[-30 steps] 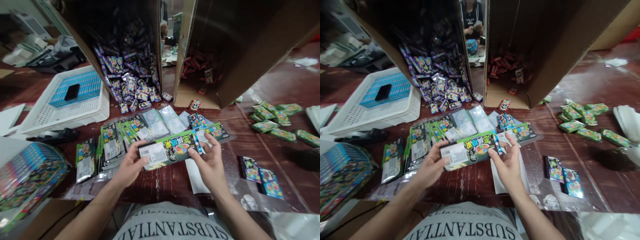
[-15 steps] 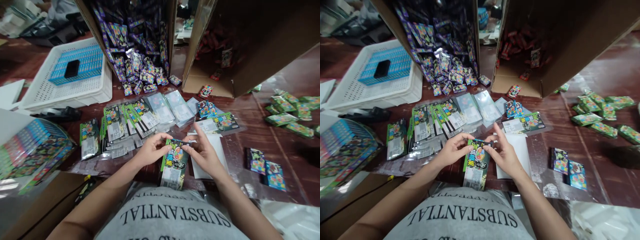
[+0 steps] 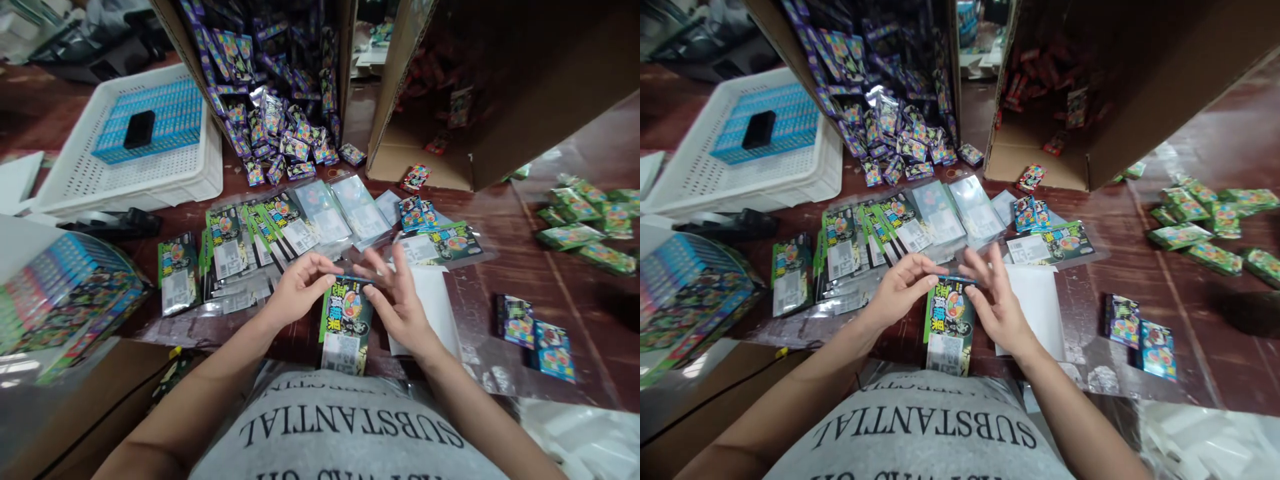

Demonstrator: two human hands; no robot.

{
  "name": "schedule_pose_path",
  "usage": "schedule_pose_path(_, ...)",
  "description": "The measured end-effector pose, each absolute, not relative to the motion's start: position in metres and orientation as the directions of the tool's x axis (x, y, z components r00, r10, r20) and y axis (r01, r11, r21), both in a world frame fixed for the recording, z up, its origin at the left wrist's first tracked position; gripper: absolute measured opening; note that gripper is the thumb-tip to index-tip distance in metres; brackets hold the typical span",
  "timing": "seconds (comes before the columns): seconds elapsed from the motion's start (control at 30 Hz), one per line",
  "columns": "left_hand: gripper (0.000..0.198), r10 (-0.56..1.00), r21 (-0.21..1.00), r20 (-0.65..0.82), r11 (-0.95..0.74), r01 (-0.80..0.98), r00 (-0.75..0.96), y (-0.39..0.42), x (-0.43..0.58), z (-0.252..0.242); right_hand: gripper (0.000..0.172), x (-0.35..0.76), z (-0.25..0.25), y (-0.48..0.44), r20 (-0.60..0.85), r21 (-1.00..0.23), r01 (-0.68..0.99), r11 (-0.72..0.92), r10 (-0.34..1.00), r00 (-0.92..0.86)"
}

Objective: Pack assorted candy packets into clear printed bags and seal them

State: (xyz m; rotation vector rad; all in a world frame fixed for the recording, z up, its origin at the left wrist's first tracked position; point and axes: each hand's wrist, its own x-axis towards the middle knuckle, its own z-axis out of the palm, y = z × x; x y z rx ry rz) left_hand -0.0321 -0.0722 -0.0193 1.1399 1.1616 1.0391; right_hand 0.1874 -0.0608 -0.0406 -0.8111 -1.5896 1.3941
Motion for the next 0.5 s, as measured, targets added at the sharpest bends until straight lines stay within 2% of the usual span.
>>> schedule_pose_path(0.1, 0.034, 0.986, 0.992, -0.114, 0.119, -0.034, 0.123, -0.074, -0.033, -0.017, 0.087, 0.186, -0.038, -0.064, 0.182, -0.983, -0.064, 0.170, 0.921, -0.345)
schedule_pose_path(0.2, 0.020, 0.969, 0.988, -0.154, 0.146, 0.055, 0.192, -0.074, -0.035, -0.007, 0.077, 0.187, -0.029, -0.065, 0.070, -0.998, -0.022, 0.067, 0.941, -0.330)
schedule_pose_path(0.33, 0.017, 0.963, 0.976, -0.213, 0.203, 0.074, 0.163, -0.073, -0.032, 0.004, 0.065, 0.185, -0.014, -0.064, -0.060, -0.997, -0.033, -0.072, 0.961, -0.272)
schedule_pose_path(0.5, 0.014, 0.964, 0.968, -0.242, 0.232, 0.095, 0.112, -0.066, -0.030, 0.008, 0.082, 0.174, -0.004, -0.056, -0.170, -0.981, -0.055, -0.187, 0.960, -0.223)
